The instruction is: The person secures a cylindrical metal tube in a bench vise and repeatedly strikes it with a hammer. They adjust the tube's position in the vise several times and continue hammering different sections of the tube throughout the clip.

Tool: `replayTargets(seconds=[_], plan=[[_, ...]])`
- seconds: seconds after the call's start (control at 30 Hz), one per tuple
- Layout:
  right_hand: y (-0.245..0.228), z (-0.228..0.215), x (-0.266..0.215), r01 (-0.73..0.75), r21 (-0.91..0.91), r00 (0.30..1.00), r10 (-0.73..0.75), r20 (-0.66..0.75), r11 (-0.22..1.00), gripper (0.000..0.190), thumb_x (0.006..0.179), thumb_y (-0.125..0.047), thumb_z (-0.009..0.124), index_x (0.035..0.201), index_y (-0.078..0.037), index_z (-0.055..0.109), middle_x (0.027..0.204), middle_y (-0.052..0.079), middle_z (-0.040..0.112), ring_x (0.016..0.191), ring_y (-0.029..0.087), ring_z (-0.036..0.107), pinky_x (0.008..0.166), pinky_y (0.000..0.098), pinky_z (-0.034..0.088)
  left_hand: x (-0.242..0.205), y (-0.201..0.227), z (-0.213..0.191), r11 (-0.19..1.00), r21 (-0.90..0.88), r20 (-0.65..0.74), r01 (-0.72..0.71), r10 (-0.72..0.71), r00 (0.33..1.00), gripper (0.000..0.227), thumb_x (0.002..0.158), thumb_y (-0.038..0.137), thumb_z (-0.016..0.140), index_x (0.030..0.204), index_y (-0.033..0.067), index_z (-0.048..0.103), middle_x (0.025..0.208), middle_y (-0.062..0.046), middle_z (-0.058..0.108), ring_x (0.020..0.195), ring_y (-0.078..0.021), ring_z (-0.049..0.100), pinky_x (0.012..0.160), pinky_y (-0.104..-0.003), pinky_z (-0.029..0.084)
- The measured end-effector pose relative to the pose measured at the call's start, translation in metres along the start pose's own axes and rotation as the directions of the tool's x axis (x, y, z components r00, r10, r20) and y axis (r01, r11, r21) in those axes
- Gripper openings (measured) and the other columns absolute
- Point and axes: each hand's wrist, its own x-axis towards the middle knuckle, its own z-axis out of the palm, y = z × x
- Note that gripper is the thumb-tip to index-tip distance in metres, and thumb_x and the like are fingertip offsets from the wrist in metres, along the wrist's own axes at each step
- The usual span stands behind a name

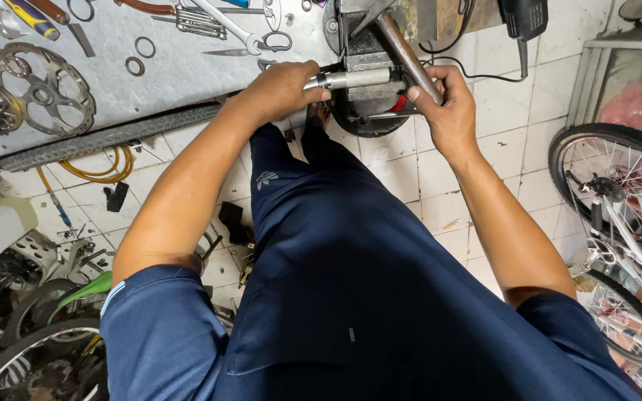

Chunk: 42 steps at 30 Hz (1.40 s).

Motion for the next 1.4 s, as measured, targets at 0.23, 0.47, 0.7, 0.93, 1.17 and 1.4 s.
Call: replayTargets(seconds=[0.23, 0.47, 0.7, 0.93, 1.17, 1.4], plan=[[-0.004, 0.003, -0.015, -0.096, 0.071, 0.995, 0.096, -0.001, 0.993, 0.020, 0.099, -0.019, 0.073, 0.116, -0.016, 0.063, 0.073, -0.010, 0.040, 0.068, 0.004, 0.037, 0.065, 0.0226, 0.030, -0.006, 0.012, -0.003, 0.981, 0.192, -0.021, -0.019, 0.023, 1.000, 0.048, 0.108, 0.050, 0.052, 0.122, 0.0049, 0.055, 0.110, -0.020, 0.068, 0.098, -0.0453, 0.063, 0.078, -0.057, 0.049], [0.005, 0.018, -0.005, -0.156, 0.362, 0.984, 0.111, 0.140, 0.919, 0.013, 0.103, -0.018, 0.060, 0.110, -0.009, 0.055, 0.072, 0.001, 0.047, 0.055, 0.010, 0.045, 0.050, 0.0237, 0.041, -0.005, 0.006, -0.003, 0.959, 0.275, -0.057, -0.073, 0.092, 0.994, 0.049, 0.109, 0.054, 0.049, 0.122, 0.0079, 0.053, 0.083, -0.012, 0.065, 0.079, -0.0381, 0.063, 0.079, -0.055, 0.046], [-0.012, 0.002, -0.024, -0.122, 0.085, 0.972, 0.102, 0.211, 0.989, 0.024, 0.104, -0.038, 0.061, 0.110, -0.015, 0.060, 0.065, -0.006, 0.043, 0.056, 0.006, 0.037, 0.052, 0.0239, 0.031, -0.006, 0.004, -0.004, 0.974, 0.207, -0.033, -0.096, 0.105, 0.994, 0.047, 0.110, 0.047, 0.051, 0.115, 0.0009, 0.053, 0.097, -0.022, 0.067, 0.090, -0.0439, 0.063, 0.076, -0.055, 0.045], [-0.029, -0.002, -0.026, -0.033, -0.042, 0.965, 0.042, 0.258, 0.999, 0.019, 0.108, -0.023, 0.053, 0.118, -0.007, 0.055, 0.080, 0.005, 0.060, 0.071, 0.013, 0.055, 0.065, 0.0275, 0.053, -0.002, -0.002, 0.012, 0.967, 0.220, -0.115, -0.127, 0.155, 0.981, 0.039, 0.110, 0.043, 0.052, 0.113, 0.0036, 0.057, 0.094, -0.011, 0.062, 0.081, -0.0299, 0.060, 0.076, -0.049, 0.049], [-0.044, -0.005, -0.001, 0.078, -0.243, 0.961, -0.008, 0.277, 0.967, 0.021, 0.106, -0.031, 0.058, 0.115, -0.012, 0.061, 0.082, -0.002, 0.054, 0.076, 0.011, 0.047, 0.071, 0.0282, 0.040, -0.003, -0.005, 0.033, 0.968, 0.199, -0.275, -0.156, 0.207, 0.939, 0.041, 0.112, 0.037, 0.050, 0.125, -0.0013, 0.054, 0.076, -0.005, 0.054, 0.070, -0.0244, 0.057, 0.073, -0.046, 0.051], [-0.082, -0.012, 0.015, 0.180, -0.363, 0.927, -0.035, 0.373, 0.914, 0.029, 0.109, -0.034, 0.059, 0.126, -0.011, 0.064, 0.078, -0.002, 0.056, 0.073, 0.010, 0.053, 0.072, 0.0273, 0.043, -0.003, -0.004, 0.043, 0.957, 0.254, -0.389, -0.142, 0.235, 0.891, 0.040, 0.113, 0.040, 0.054, 0.111, 0.0008, 0.059, 0.065, -0.003, 0.051, 0.050, -0.0189, 0.052, 0.041, -0.033, 0.046]])
